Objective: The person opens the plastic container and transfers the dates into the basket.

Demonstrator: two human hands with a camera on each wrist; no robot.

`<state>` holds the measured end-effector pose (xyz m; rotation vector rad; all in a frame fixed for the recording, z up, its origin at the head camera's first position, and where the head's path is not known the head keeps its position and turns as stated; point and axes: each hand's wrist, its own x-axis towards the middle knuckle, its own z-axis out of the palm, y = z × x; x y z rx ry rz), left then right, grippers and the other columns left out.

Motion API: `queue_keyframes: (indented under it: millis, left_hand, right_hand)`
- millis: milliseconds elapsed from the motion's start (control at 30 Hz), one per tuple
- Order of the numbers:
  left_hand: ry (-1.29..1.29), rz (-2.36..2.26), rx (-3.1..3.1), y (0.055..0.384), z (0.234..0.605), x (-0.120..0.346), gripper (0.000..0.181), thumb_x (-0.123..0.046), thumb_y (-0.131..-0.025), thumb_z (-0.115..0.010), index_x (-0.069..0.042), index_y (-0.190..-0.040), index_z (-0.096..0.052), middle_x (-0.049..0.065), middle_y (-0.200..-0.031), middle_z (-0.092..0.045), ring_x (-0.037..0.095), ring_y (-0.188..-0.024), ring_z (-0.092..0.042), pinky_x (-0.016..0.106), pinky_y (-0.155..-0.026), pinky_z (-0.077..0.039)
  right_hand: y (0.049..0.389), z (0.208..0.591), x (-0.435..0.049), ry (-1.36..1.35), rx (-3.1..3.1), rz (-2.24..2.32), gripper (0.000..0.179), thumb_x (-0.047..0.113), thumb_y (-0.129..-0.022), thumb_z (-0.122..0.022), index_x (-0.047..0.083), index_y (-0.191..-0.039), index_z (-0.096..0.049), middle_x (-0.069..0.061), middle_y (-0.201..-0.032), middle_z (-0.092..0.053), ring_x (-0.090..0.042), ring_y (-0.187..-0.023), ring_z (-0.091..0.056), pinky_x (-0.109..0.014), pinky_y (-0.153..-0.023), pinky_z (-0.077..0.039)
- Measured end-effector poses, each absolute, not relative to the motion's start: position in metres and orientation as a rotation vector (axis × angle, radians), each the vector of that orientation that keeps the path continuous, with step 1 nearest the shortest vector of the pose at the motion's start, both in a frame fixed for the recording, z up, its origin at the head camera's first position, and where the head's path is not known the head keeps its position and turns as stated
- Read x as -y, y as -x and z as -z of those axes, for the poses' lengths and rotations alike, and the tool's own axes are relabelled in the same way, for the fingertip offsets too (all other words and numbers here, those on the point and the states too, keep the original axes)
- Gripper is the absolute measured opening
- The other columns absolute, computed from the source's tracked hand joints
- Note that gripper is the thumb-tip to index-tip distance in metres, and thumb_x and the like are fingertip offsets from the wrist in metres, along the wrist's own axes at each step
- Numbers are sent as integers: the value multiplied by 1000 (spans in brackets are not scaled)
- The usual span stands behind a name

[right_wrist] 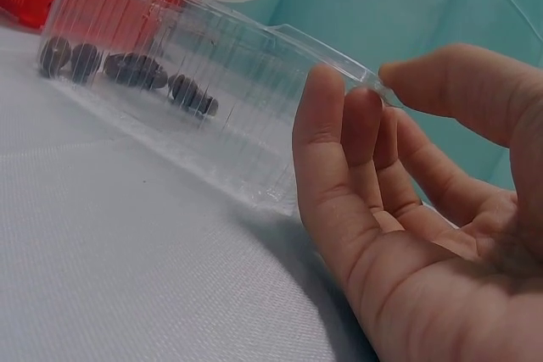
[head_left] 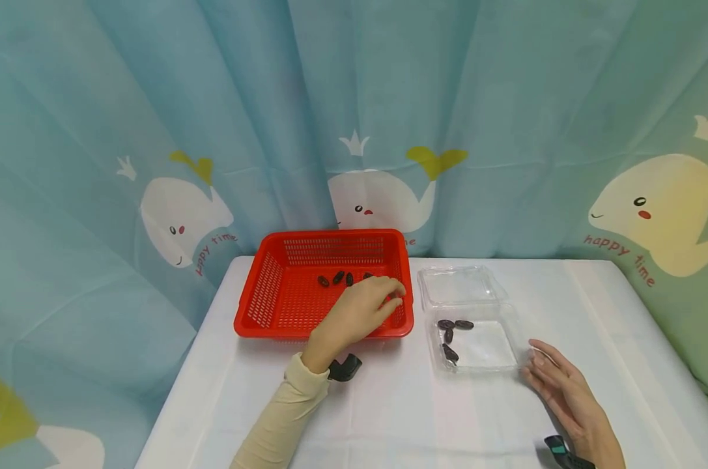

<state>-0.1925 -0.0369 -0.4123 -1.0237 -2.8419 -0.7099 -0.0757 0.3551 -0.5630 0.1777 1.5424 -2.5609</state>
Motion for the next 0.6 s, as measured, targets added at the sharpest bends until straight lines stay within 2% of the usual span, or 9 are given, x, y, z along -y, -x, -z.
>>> queue_keyframes:
  millis: [100,200,367,600]
  left_hand:
    - [1105,661,2828,190,418,32,17,-24,-105,-64,-19,-119,-70,-5,-116,-73,13,-108,-67,32,-94,-58]
    - [1177,614,2796,189,421,26,18,-24,-105,-63,-19,-120,-70,-6,-115,-73,13,-110,-67,31,-96,-57]
    - [1294,575,2725,190,423,15,17,-23,-104,-64,-19,-119,-72,-6,-112,-74,12,-106,-67,26,-94,-56]
    - [1500,411,2650,195,432,-1,19,-24,-102,-68,-18,-120,-72,-4,-119,-75,12,-104,-67,22,-90,-54]
  right_hand:
    - [75,563,-354,-181,-1537,2572,41,-1,-108,-46,27,-128,-68,8,-110,-69,-6,-97,-70,-24,-93,-60]
    - [75,562,-353,-207,-1542,2574,41,-1,-108,-47,28,-127,-68,8,-110,-69,-6,-97,-70,-24,-92,-60]
    - [76,561,-352,-245,-1575,2566,39,0,-108,-49,28,-126,-68,9,-110,-69,-6,-96,-70,-24,-90,-60]
    - [76,562,-352,-266,-1594,2554,38,2,-108,-50,30,-126,-67,10,-110,-69,-6,-96,-69,-23,-92,-60]
